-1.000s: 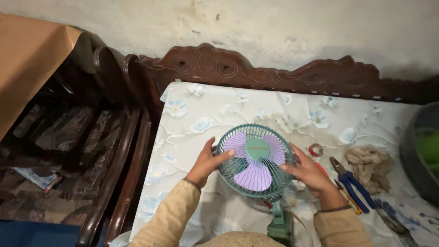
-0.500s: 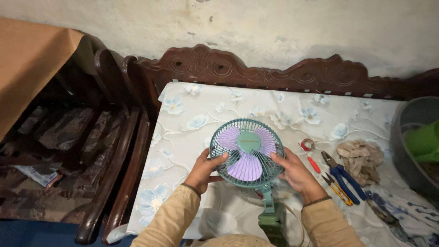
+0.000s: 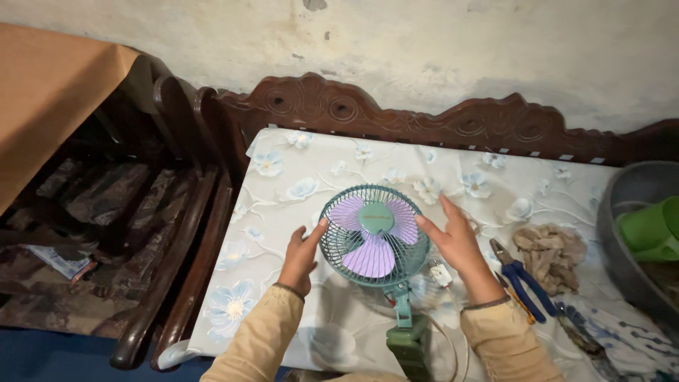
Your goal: The person repairs a small table fan's power plug, using a screwdriver and pliers to open the plug and reattach its wires, then reattaches the fan's front grille and arranges the power cord on the table.
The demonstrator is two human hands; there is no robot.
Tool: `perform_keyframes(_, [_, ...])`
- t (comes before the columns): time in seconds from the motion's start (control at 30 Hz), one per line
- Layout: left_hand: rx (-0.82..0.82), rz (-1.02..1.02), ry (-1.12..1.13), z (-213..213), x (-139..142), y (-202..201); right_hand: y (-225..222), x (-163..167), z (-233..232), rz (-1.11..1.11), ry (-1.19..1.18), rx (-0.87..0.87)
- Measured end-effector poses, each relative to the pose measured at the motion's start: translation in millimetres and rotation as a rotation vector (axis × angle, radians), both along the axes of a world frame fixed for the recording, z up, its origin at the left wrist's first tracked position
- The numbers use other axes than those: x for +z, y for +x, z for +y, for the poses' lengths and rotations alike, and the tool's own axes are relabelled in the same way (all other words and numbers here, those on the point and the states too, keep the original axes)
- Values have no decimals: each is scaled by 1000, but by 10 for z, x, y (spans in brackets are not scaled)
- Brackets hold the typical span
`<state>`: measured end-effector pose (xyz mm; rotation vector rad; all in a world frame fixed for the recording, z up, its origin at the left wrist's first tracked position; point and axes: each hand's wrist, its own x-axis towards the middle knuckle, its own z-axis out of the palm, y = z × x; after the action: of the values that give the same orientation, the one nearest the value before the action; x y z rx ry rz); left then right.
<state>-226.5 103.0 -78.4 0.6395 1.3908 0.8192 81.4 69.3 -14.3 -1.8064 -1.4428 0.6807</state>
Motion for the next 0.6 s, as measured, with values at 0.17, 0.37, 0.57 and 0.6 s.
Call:
perform_keyframes(0.17, [25, -9, 105, 88, -14, 109, -296, 861, 268, -358, 472, 350])
perform_keyframes(0.37, [36, -134, -24, -62, 99, 245, -1048, 778, 488, -662, 428, 567])
perform_keyframes(0.57, [36, -89, 54, -74, 138, 219, -956, 174, 542, -351, 198, 732])
perform_keyframes(0.6, [21, -94, 62, -63, 147, 222, -796, 165, 618, -251, 245, 726])
